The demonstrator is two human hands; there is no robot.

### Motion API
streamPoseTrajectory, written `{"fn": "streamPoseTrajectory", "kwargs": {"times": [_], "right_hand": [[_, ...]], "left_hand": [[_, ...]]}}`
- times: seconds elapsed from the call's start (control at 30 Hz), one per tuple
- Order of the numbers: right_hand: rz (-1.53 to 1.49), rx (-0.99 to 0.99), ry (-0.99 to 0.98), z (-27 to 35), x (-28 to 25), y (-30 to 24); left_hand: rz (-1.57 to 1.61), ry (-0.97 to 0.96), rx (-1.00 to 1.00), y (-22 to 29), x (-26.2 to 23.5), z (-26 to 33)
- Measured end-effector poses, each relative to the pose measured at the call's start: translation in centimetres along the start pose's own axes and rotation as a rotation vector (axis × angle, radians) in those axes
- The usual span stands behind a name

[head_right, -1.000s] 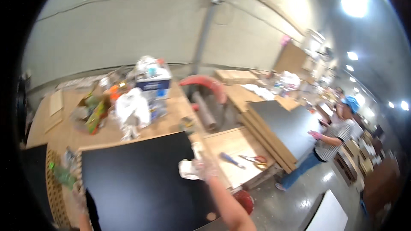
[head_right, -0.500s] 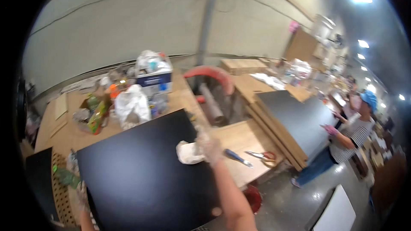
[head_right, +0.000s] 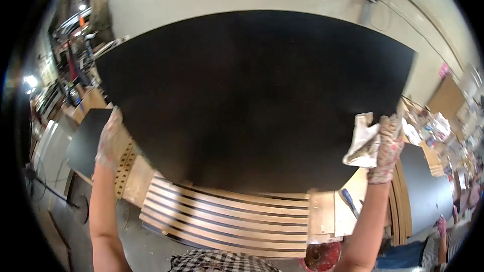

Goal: The person wipes down slatted wooden panels and black furniture boards with a cloth, then applies a substance from a container using a brush to the surfaces.

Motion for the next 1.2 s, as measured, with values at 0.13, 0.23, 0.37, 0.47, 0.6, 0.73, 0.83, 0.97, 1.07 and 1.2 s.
{"fn": "streamPoseTrajectory", "kwargs": {"times": [0.13,0.23,0.37,0.47,0.6,0.73,0.83,0.97,1.07,1.2], "right_hand": [[0.115,0.114,-0.019,1.2,1.4,0.8],[-0.046,0.022,-0.086,4.3,2.5,2.9],[-0.038,0.103,-0.081,7.7,1.4,6.2],[-0.120,0.041,-0.359,9.7,1.9,6.1],[-0.009,0.203,-0.373,12.7,-3.2,6.4],[-0.053,0.648,-0.305,18.9,-8.1,6.7],[-0.072,0.878,-0.252,22.2,-9.6,5.7],[0.256,0.768,-0.240,26.3,-13.9,7.9],[0.390,0.663,-0.309,27.3,-12.5,6.6],[0.488,0.612,-0.378,27.9,-11.6,5.2]], "left_hand": [[0.333,0.021,0.193,0.5,7.5,-0.6],[0.557,0.076,0.314,1.3,7.9,-0.5],[-0.315,0.168,0.616,-2.2,0.3,-0.7],[0.502,-0.095,0.353,-4.9,-2.4,0.5],[0.549,0.287,0.126,-5.7,1.0,7.4],[0.368,0.372,0.096,-7.6,-4.1,13.3],[0.208,0.491,0.091,-9.4,-8.6,17.3],[-0.047,0.678,0.126,-11.7,-15.0,21.3],[-0.351,0.788,0.217,-13.2,-19.0,22.7],[-1.036,0.632,0.193,-13.0,-18.2,22.2]]}}
Point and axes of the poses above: each hand's wrist, its own z-axis away from the middle knuckle, its own x-axis out of the palm, y = z × x, the point moved 3 cm from there along -z, towards the middle knuckle, and after that the axes turned 2 degrees about x, right-handed, at the moved point
